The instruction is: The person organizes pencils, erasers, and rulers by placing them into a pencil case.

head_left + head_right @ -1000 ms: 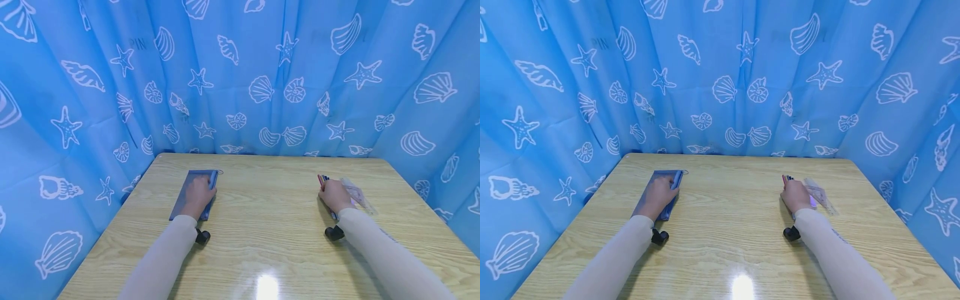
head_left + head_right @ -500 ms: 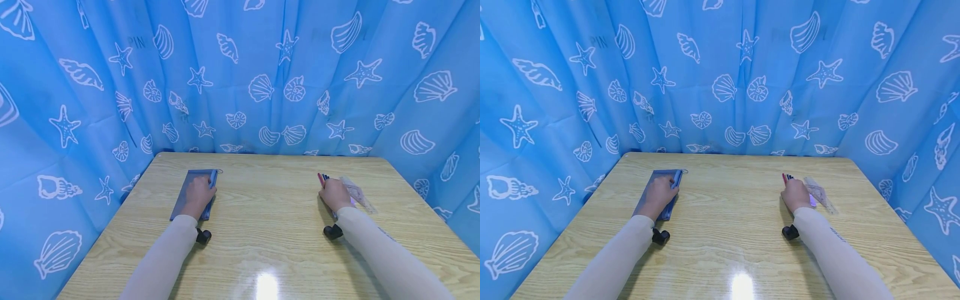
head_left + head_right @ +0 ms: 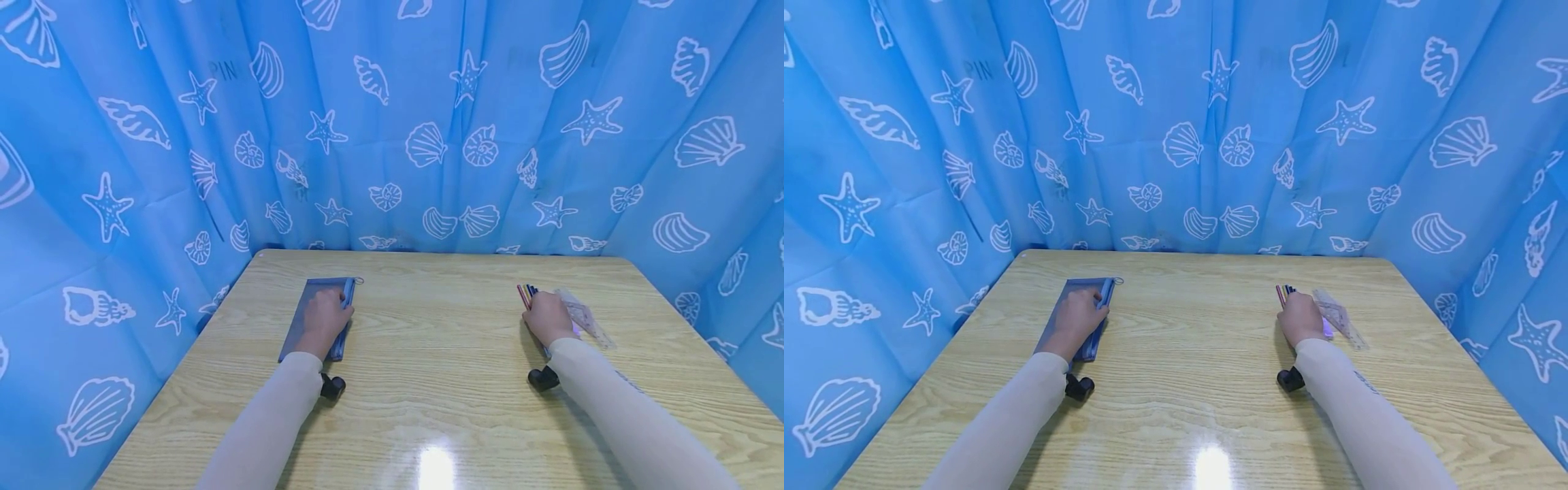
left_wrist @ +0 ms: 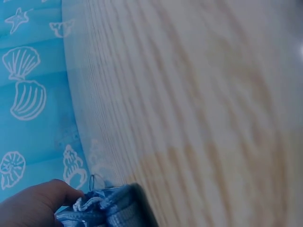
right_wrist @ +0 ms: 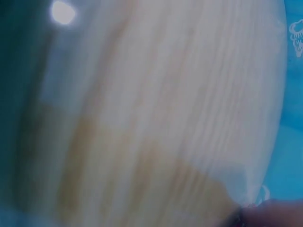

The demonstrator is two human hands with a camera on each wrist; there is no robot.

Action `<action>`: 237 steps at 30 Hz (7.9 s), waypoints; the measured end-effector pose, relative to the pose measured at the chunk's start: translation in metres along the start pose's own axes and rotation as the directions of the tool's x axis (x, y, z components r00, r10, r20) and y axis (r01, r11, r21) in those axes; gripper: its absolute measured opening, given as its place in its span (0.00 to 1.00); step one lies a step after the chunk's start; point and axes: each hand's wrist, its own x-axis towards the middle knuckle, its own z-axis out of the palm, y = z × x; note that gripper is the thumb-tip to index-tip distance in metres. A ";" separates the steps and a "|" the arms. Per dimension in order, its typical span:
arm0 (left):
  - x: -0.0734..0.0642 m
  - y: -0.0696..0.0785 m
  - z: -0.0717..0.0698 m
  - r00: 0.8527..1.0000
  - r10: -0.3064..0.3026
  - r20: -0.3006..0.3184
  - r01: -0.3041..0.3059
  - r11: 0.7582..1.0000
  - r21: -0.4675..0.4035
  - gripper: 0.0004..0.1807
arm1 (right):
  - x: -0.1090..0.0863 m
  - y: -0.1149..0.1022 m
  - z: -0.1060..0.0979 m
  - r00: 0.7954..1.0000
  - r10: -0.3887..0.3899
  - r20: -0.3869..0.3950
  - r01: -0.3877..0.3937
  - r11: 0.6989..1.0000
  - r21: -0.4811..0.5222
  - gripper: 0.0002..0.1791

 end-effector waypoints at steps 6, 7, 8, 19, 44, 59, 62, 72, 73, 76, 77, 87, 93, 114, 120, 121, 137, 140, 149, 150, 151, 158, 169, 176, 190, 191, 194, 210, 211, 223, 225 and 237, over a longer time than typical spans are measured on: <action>0.000 0.000 -0.001 1.000 -0.003 -0.002 0.003 1.000 -0.004 0.15 | 0.000 -0.002 0.000 1.000 -0.014 0.002 0.014 1.000 -0.016 0.16; -0.001 0.000 -0.001 1.000 -0.004 -0.003 0.004 1.000 -0.007 0.15 | 0.000 -0.002 0.000 1.000 -0.017 -0.002 0.016 1.000 -0.021 0.15; -0.001 0.000 -0.001 1.000 -0.005 -0.004 0.004 1.000 -0.007 0.15 | 0.001 -0.003 0.000 1.000 -0.019 -0.005 0.019 0.999 -0.026 0.15; -0.001 0.000 -0.002 1.000 0.010 -0.004 -0.010 1.000 -0.007 0.14 | -0.001 -0.006 -0.001 1.000 -0.004 0.012 0.004 1.000 -0.029 0.11; -0.004 -0.001 0.001 0.998 0.017 -0.057 -0.019 0.999 -0.033 0.14 | -0.001 -0.009 0.002 0.996 0.075 0.044 -0.083 0.973 0.216 0.18; -0.008 0.004 0.002 0.997 0.000 -0.074 -0.006 0.996 -0.090 0.11 | -0.010 -0.017 0.003 0.969 0.137 0.205 -0.230 0.803 0.550 0.23; -0.009 0.006 0.002 0.997 -0.005 -0.082 -0.004 0.994 -0.110 0.10 | -0.012 -0.019 0.003 0.963 0.142 0.230 -0.253 0.771 0.584 0.24; -0.012 0.011 0.005 0.996 -0.022 -0.081 0.009 0.989 -0.150 0.12 | -0.013 -0.026 0.005 0.954 0.142 0.264 -0.285 0.697 0.658 0.26; -0.012 0.012 0.005 0.997 -0.025 -0.080 0.012 0.988 -0.156 0.12 | -0.012 -0.027 0.006 0.954 0.142 0.265 -0.287 0.687 0.667 0.26; -0.012 0.013 0.007 0.996 -0.030 -0.079 0.017 0.986 -0.165 0.12 | -0.012 -0.028 0.008 0.951 0.149 0.272 -0.302 0.648 0.699 0.26; -0.012 0.013 0.008 0.996 -0.031 -0.081 0.018 0.986 -0.166 0.12 | -0.012 -0.029 0.009 0.950 0.144 0.277 -0.303 0.636 0.710 0.27; -0.017 0.023 0.011 0.997 -0.046 -0.061 0.032 0.974 -0.222 0.13 | -0.015 -0.034 0.013 0.937 0.131 0.325 -0.344 0.517 0.784 0.29; -0.021 0.028 0.010 0.997 -0.040 -0.064 0.024 0.974 -0.226 0.12 | -0.017 -0.034 0.016 0.934 0.114 0.339 -0.351 0.477 0.806 0.30; -0.028 0.041 0.014 0.997 -0.035 -0.072 0.016 0.969 -0.247 0.11 | -0.023 -0.048 0.019 0.927 0.110 0.360 -0.369 0.454 0.811 0.30; -0.029 0.044 0.017 0.997 -0.028 -0.076 0.006 0.963 -0.269 0.11 | -0.021 -0.050 0.023 0.924 0.107 0.367 -0.375 0.434 0.819 0.28; -0.029 0.045 0.017 0.997 -0.026 -0.076 0.005 0.962 -0.272 0.11 | -0.021 -0.050 0.024 0.924 0.100 0.368 -0.374 0.429 0.822 0.28; -0.033 0.055 0.021 0.997 -0.025 -0.078 0.001 0.954 -0.299 0.10 | -0.022 -0.056 0.031 0.927 0.088 0.366 -0.368 0.414 0.833 0.27; -0.034 0.057 0.021 0.996 -0.021 -0.085 -0.005 0.954 -0.299 0.09 | -0.022 -0.058 0.033 0.927 0.080 0.367 -0.367 0.404 0.838 0.27; -0.037 0.063 0.025 0.997 -0.031 -0.075 0.008 0.956 -0.292 0.10 | -0.023 -0.059 0.035 0.925 0.074 0.374 -0.371 0.396 0.840 0.27; -0.037 0.064 0.026 0.997 -0.032 -0.072 0.009 0.955 -0.295 0.10 | -0.024 -0.059 0.035 0.925 0.074 0.374 -0.371 0.398 0.839 0.27; -0.038 0.065 0.026 0.997 -0.033 -0.069 0.010 0.954 -0.299 0.10 | -0.024 -0.059 0.035 0.925 0.078 0.372 -0.372 0.397 0.839 0.27; -0.040 0.069 0.028 0.998 -0.027 -0.063 0.006 0.948 -0.318 0.10 | -0.025 -0.063 0.036 0.926 0.075 0.370 -0.367 0.410 0.835 0.26; -0.042 0.071 0.030 0.997 -0.006 -0.073 -0.019 0.944 -0.330 0.11 | -0.027 -0.070 0.037 0.927 0.065 0.369 -0.362 0.405 0.839 0.26; -0.044 0.073 0.031 0.998 0.007 -0.065 -0.028 0.946 -0.324 0.11 | -0.027 -0.072 0.039 0.927 0.059 0.370 -0.361 0.403 0.841 0.27; -0.047 0.080 0.030 0.997 0.017 -0.074 -0.042 0.931 -0.364 0.11 | -0.028 -0.080 0.041 0.924 0.061 0.377 -0.371 0.374 0.850 0.27; -0.047 0.080 0.031 0.997 0.015 -0.072 -0.040 0.930 -0.364 0.11 | -0.029 -0.080 0.041 0.925 0.057 0.377 -0.369 0.374 0.850 0.27; -0.047 0.081 0.032 0.998 0.009 -0.066 -0.033 0.931 -0.365 0.11 | -0.028 -0.082 0.041 0.925 0.060 0.376 -0.370 0.376 0.850 0.27; -0.048 0.089 0.032 0.999 0.011 -0.046 -0.028 0.923 -0.384 0.12 | -0.025 -0.085 0.049 0.916 0.059 0.396 -0.388 0.381 0.839 0.24; -0.048 0.089 0.032 0.999 0.011 -0.047 -0.028 0.924 -0.381 0.11 | -0.025 -0.085 0.048 0.916 0.054 0.397 -0.386 0.383 0.839 0.25; -0.050 0.094 0.033 0.999 0.018 -0.049 -0.036 0.915 -0.402 0.12 | -0.027 -0.093 0.047 0.919 0.026 0.394 -0.372 0.392 0.841 0.23; -0.050 0.095 0.033 0.998 0.020 -0.054 -0.040 0.915 -0.400 0.11 | -0.027 -0.095 0.047 0.917 0.030 0.399 -0.377 0.394 0.838 0.24; -0.051 0.100 0.035 0.998 0.013 -0.063 -0.038 0.916 -0.398 0.11 | -0.026 -0.099 0.051 0.916 0.018 0.400 -0.376 0.383 0.844 0.24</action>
